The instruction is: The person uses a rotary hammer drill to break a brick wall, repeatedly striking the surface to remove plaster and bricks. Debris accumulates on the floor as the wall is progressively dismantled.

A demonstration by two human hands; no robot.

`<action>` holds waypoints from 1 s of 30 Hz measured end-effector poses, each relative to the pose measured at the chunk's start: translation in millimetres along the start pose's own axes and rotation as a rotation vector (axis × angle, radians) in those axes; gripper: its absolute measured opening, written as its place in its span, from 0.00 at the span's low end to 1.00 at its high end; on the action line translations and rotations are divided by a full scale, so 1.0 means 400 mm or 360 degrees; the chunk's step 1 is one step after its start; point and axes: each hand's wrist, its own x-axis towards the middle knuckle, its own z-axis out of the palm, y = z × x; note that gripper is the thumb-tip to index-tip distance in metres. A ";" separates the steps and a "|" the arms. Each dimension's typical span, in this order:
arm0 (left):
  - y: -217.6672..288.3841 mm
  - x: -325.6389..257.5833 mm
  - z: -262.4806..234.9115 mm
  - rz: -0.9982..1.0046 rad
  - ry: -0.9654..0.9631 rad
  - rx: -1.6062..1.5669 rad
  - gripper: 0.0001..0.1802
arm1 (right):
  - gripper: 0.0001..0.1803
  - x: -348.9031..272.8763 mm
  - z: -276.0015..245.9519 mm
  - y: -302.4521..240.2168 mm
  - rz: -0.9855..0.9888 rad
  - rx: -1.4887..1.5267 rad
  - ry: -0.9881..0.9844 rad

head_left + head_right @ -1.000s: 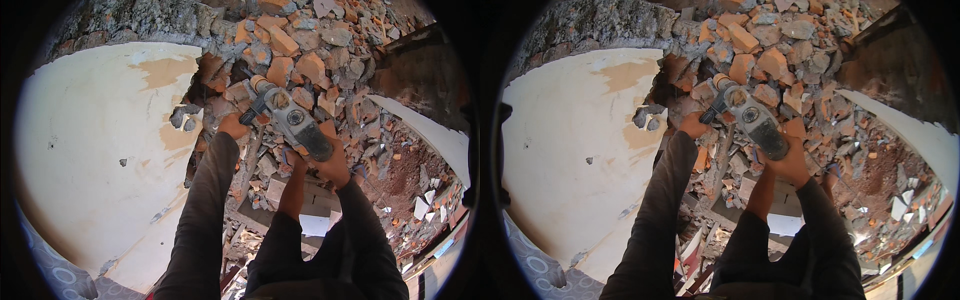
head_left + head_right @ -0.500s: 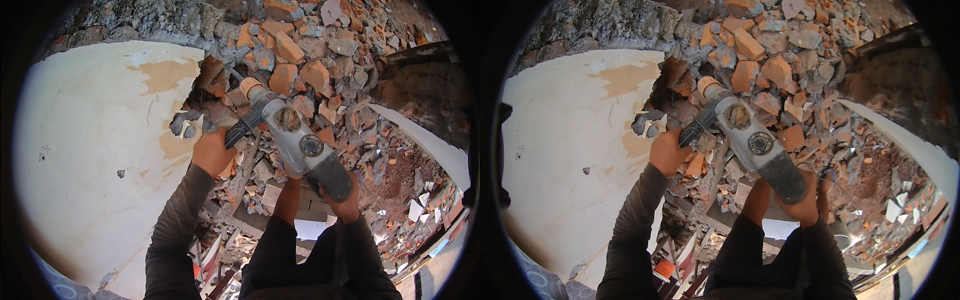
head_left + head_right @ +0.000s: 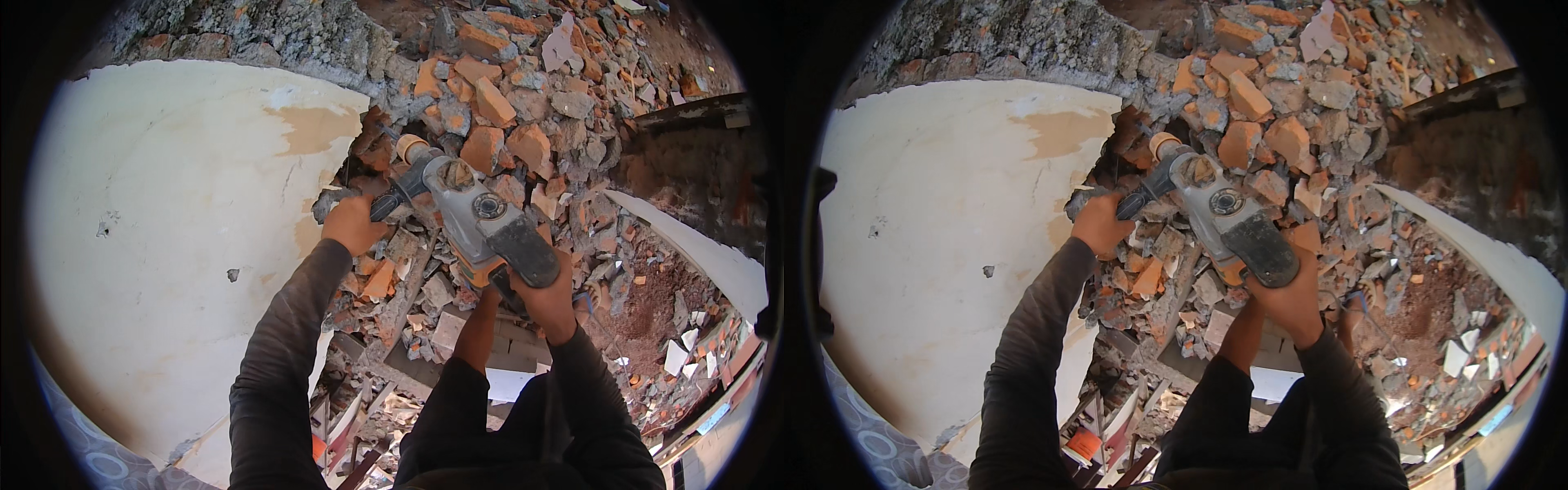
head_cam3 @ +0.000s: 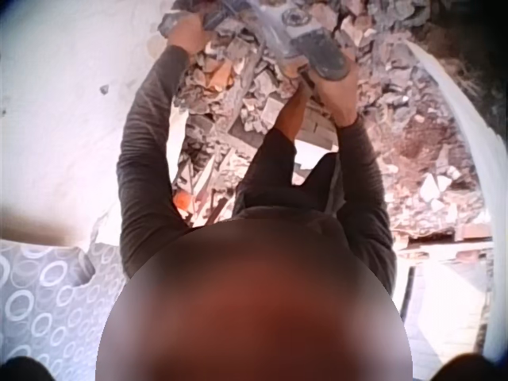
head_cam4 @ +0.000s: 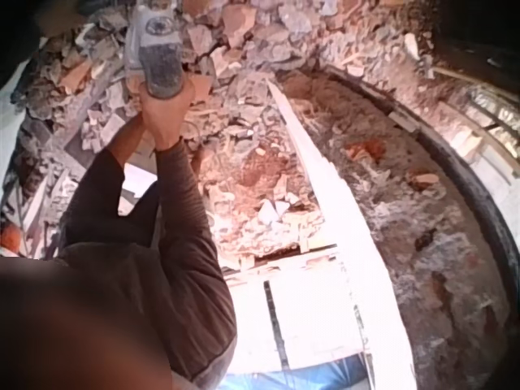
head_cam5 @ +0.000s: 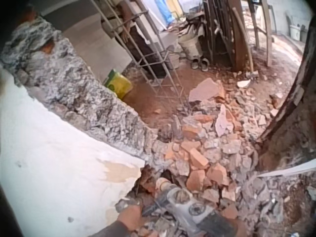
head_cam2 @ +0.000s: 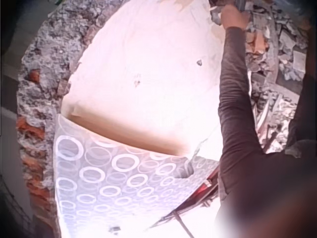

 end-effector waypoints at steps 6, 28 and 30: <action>0.032 -0.192 -0.102 0.0301 0.0848 0.0188 0.28 | 0.19 0.015 0.042 -0.126 -0.0126 -0.0128 0.0039; -0.150 -1.053 -0.455 -0.1087 0.0791 -0.0011 0.51 | 0.14 0.088 0.125 -0.377 -0.0467 -0.0584 -0.0314; -0.144 -1.053 -0.459 -0.0971 0.0851 -0.0005 0.52 | 0.14 0.105 0.121 -0.377 -0.0558 -0.0547 -0.0292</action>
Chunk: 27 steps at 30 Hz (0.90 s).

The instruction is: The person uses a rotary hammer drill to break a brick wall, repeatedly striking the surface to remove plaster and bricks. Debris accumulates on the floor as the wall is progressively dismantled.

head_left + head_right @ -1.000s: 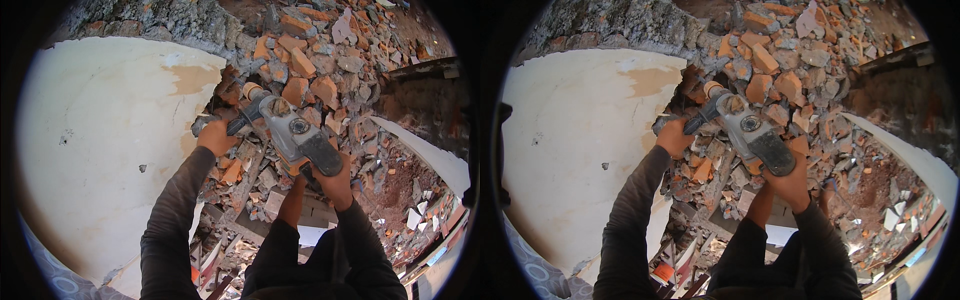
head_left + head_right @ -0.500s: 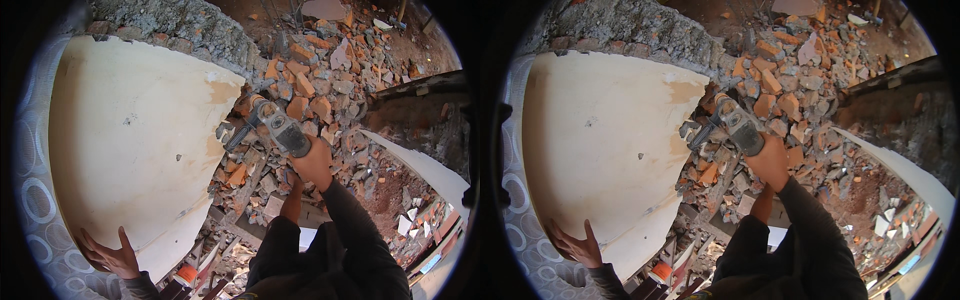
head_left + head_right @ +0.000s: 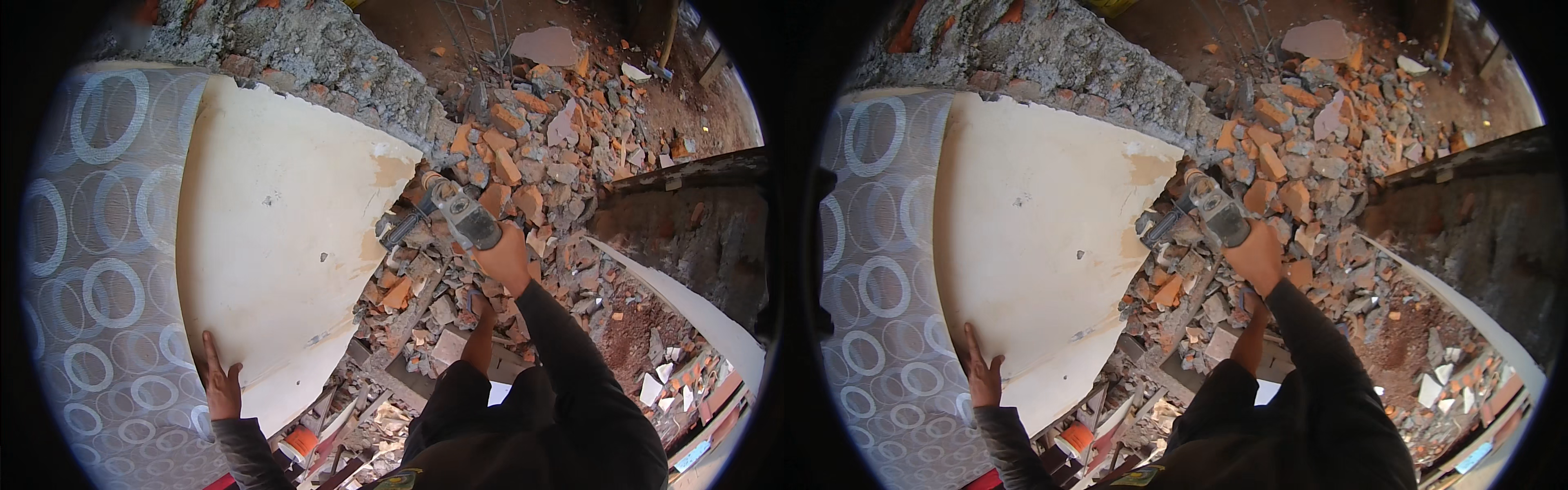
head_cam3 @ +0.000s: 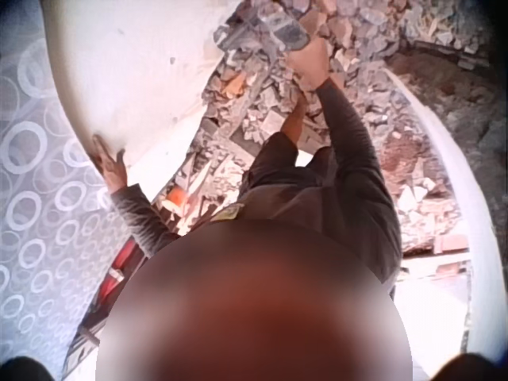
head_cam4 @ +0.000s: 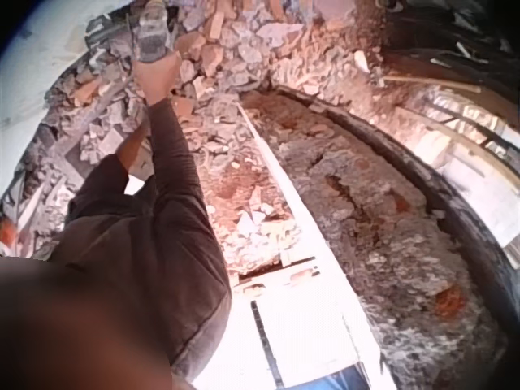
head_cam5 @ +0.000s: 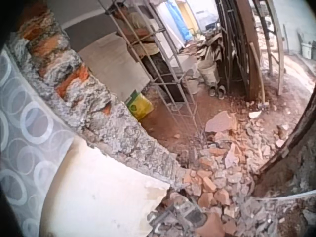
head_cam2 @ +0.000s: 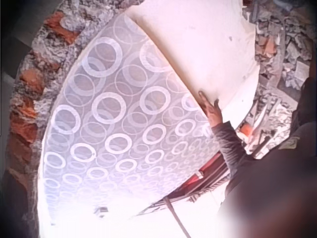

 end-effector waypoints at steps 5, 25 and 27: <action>0.010 0.003 0.000 -0.0028 -0.0029 0.0077 0.52 | 0.15 -0.002 0.005 0.058 0.0050 -0.0029 0.0018; 0.020 0.004 0.000 -0.0045 -0.0035 0.0063 0.55 | 0.17 0.115 -0.029 0.092 0.0161 -0.0078 -0.0063; 0.022 0.007 0.003 -0.0025 0.0018 0.0145 0.55 | 0.18 0.123 -0.035 0.093 0.0214 -0.0183 0.0019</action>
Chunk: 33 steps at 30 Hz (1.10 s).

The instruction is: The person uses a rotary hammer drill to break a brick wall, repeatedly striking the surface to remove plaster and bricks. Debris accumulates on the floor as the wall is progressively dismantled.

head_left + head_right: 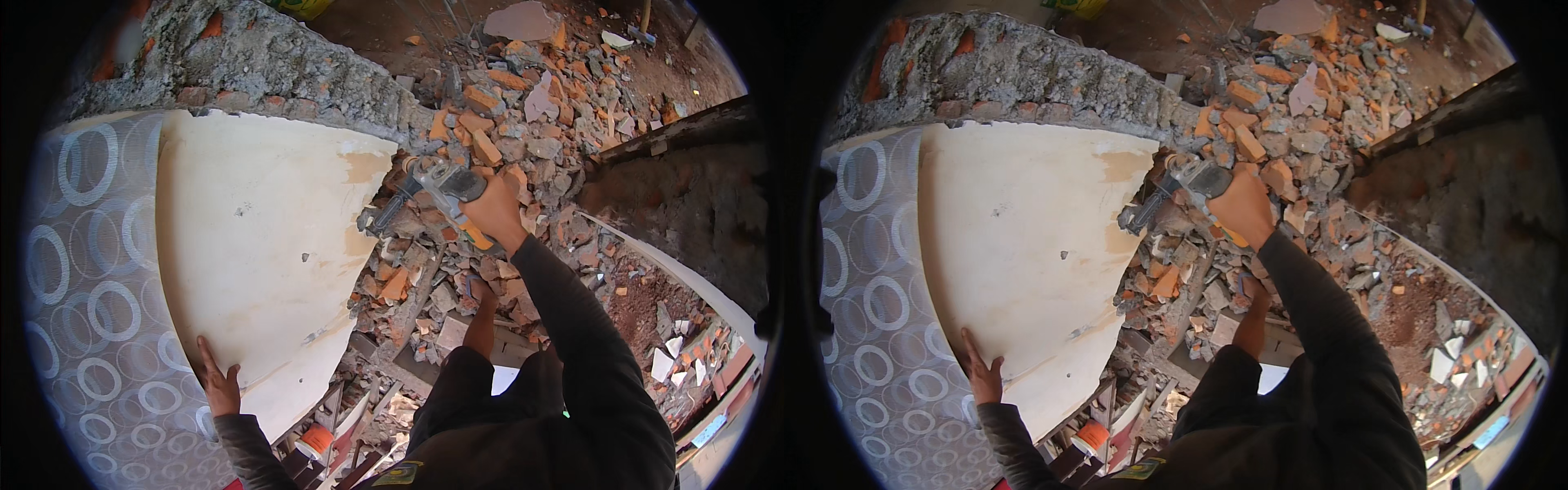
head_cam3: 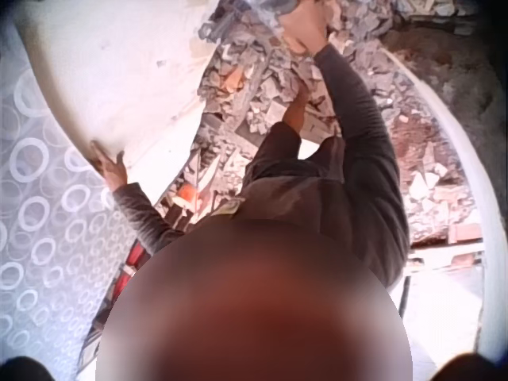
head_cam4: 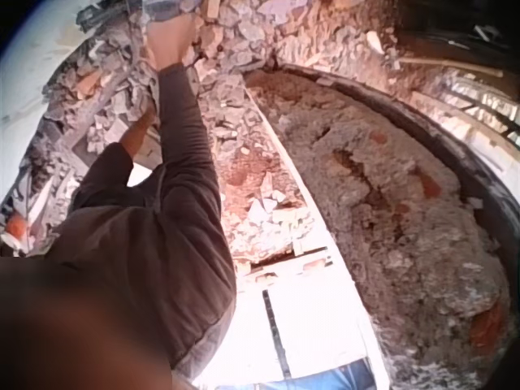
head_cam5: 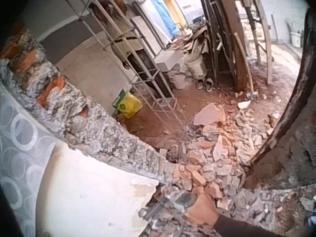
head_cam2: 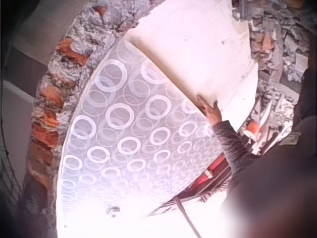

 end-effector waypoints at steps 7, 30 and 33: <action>0.000 0.000 0.007 0.0020 0.0040 0.0052 0.56 | 0.20 0.017 -0.042 -0.027 0.0012 0.0039 -0.0099; -0.003 0.004 0.000 0.0074 0.0096 0.0096 0.59 | 0.16 0.074 -0.019 0.050 -0.0043 0.0250 0.0101; 0.002 0.006 -0.002 0.0082 0.0025 0.0108 0.59 | 0.16 0.062 0.030 0.089 0.0055 0.0184 0.0049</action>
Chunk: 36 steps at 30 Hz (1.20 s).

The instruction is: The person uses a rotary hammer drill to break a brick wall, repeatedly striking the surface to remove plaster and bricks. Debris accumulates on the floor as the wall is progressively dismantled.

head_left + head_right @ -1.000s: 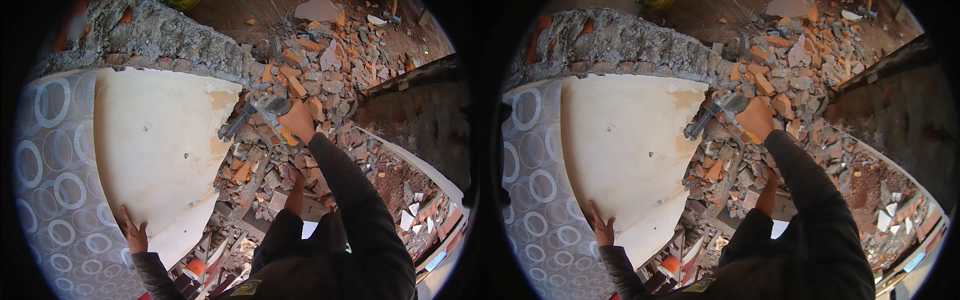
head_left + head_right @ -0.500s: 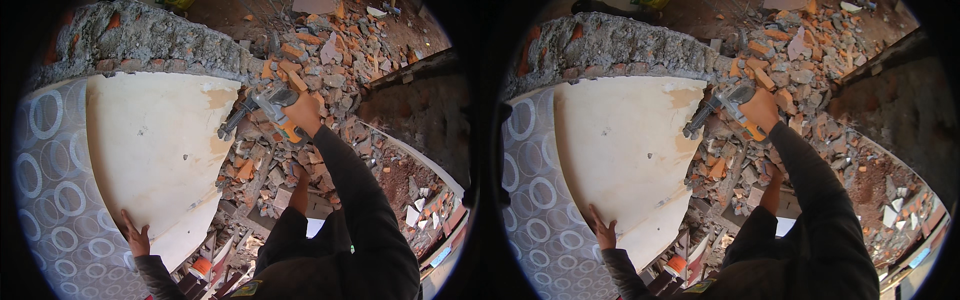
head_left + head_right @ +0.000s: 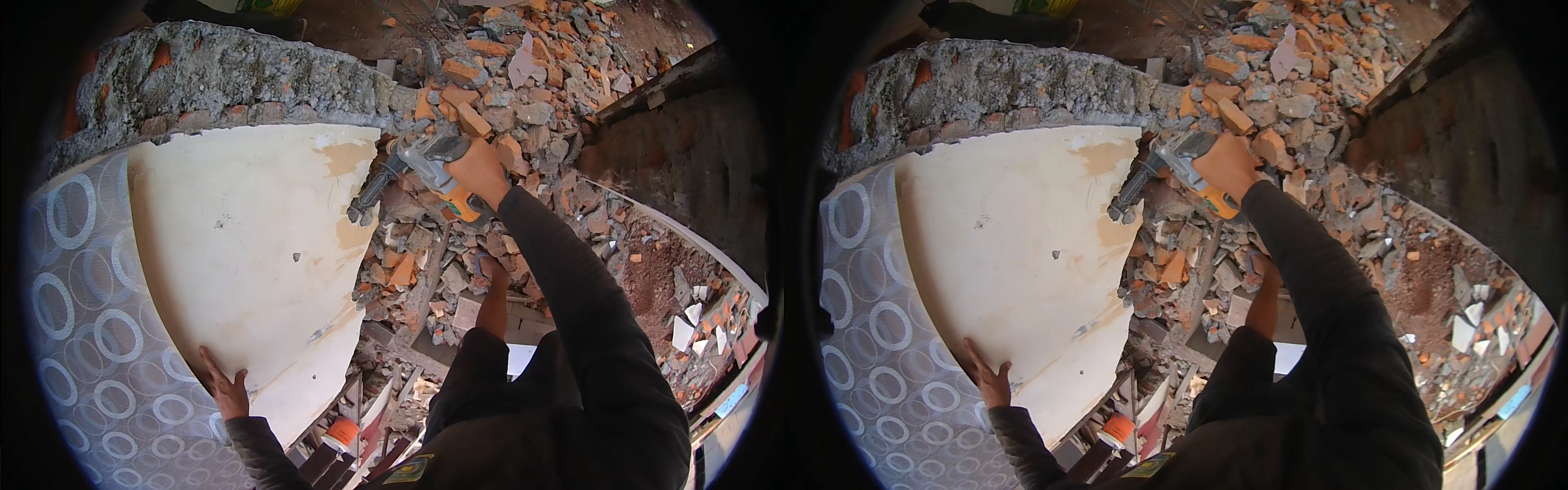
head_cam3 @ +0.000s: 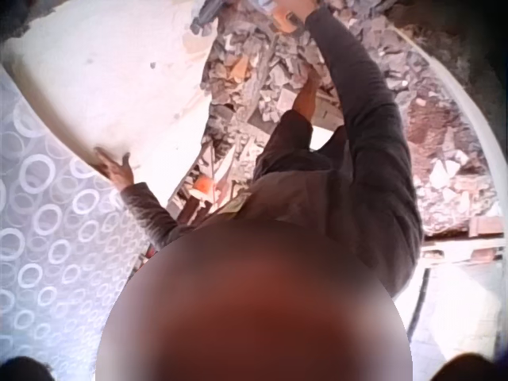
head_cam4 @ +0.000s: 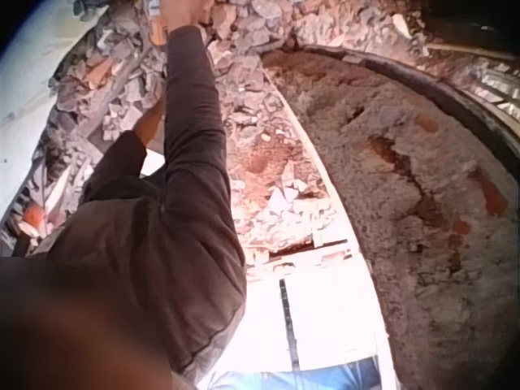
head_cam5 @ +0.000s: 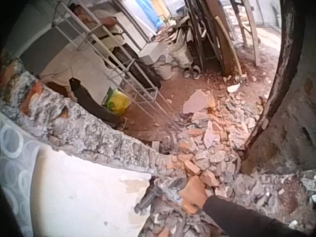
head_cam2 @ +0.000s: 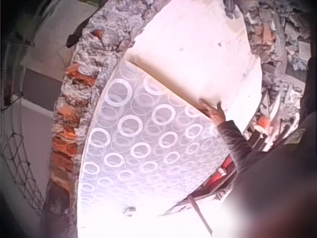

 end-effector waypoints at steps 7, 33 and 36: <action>-0.011 -0.004 0.013 -0.0043 0.0060 -0.0007 0.58 | 0.18 0.022 0.025 0.141 0.0170 0.0577 -0.0192; 0.772 0.228 1.094 0.0549 -0.1036 -0.0847 0.19 | 0.25 -0.389 -0.093 0.296 -0.0166 0.0063 -0.0106; 0.743 0.228 1.084 0.0472 -0.0955 -0.0695 0.17 | 0.27 -0.397 -0.088 0.291 -0.0167 0.0136 -0.0177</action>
